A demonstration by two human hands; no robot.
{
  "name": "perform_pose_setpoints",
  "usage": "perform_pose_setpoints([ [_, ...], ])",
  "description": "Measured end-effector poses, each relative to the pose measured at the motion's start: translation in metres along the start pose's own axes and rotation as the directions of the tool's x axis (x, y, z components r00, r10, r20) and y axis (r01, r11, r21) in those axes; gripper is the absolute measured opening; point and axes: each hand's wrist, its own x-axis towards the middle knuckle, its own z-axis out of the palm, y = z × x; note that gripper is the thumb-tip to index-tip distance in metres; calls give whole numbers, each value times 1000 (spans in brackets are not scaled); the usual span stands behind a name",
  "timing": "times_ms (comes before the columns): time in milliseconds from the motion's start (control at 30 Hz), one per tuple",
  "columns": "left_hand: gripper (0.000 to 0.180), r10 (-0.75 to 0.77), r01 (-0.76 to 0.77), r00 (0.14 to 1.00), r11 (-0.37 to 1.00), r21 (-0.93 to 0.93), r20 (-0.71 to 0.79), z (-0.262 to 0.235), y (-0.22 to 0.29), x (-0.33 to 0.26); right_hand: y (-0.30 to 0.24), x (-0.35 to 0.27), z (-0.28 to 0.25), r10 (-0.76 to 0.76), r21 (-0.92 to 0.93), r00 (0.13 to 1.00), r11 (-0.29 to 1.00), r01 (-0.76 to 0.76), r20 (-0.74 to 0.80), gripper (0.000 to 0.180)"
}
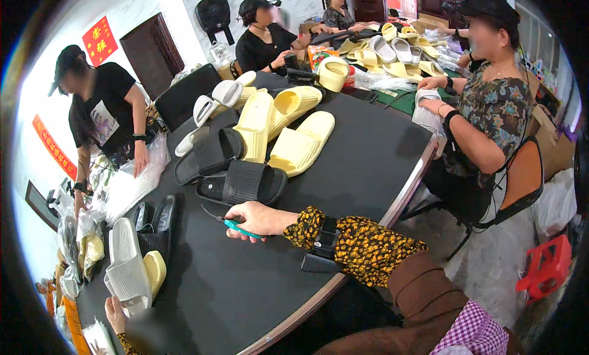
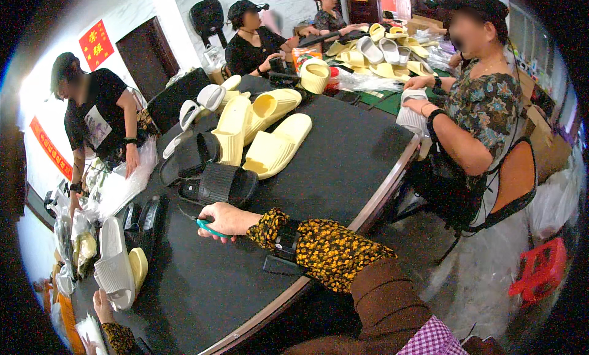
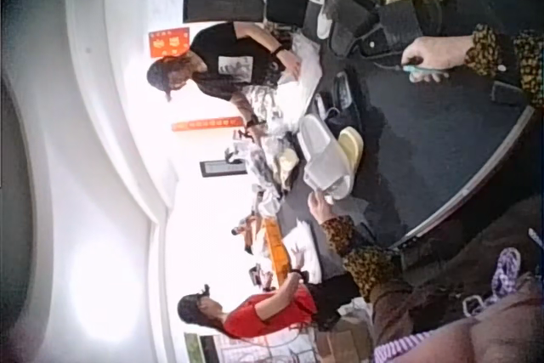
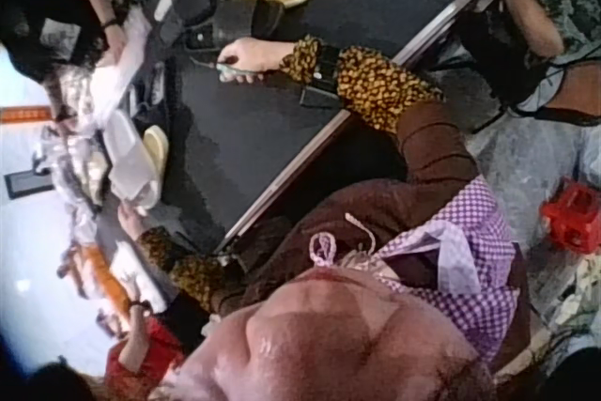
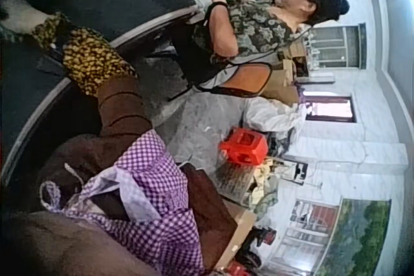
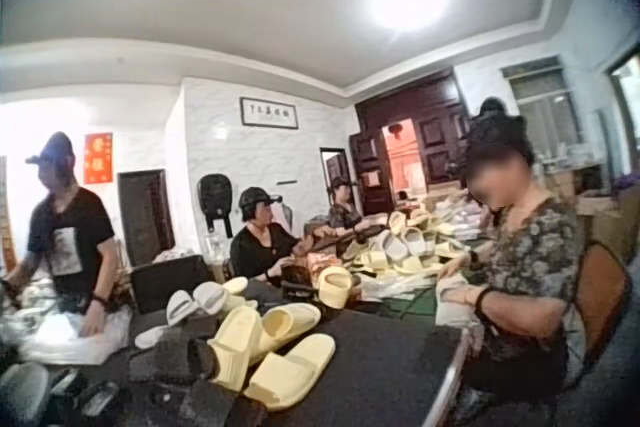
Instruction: Trimming loose threads and excess material from plastic sandals using scissors in a factory setting.
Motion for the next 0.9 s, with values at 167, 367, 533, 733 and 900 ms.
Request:
perform_pose_setpoints([
  [167,50,-40,40,992,999,1,123,1,-30,17,1,-3,-4,10,-20,1000,1000,-10,15,43],
  [367,54,-139,136,988,989,53,63,22,-26,13,7,-1,-6,1,-24,1000,1000,-1,2,43],
  [533,57,-170,168,985,984,59,34,29,-11,4,1,-1,-5,28,-38,1000,999,-28,14,43],
  [733,49,-156,160,987,977,-139,40,80,53,-31,3,-5,-9,17,-39,1000,999,-17,-17,41],
  [900,45,-171,193,977,964,-184,129,64,67,-36,-7,-5,-2,28,-53,999,998,-26,33,47],
])
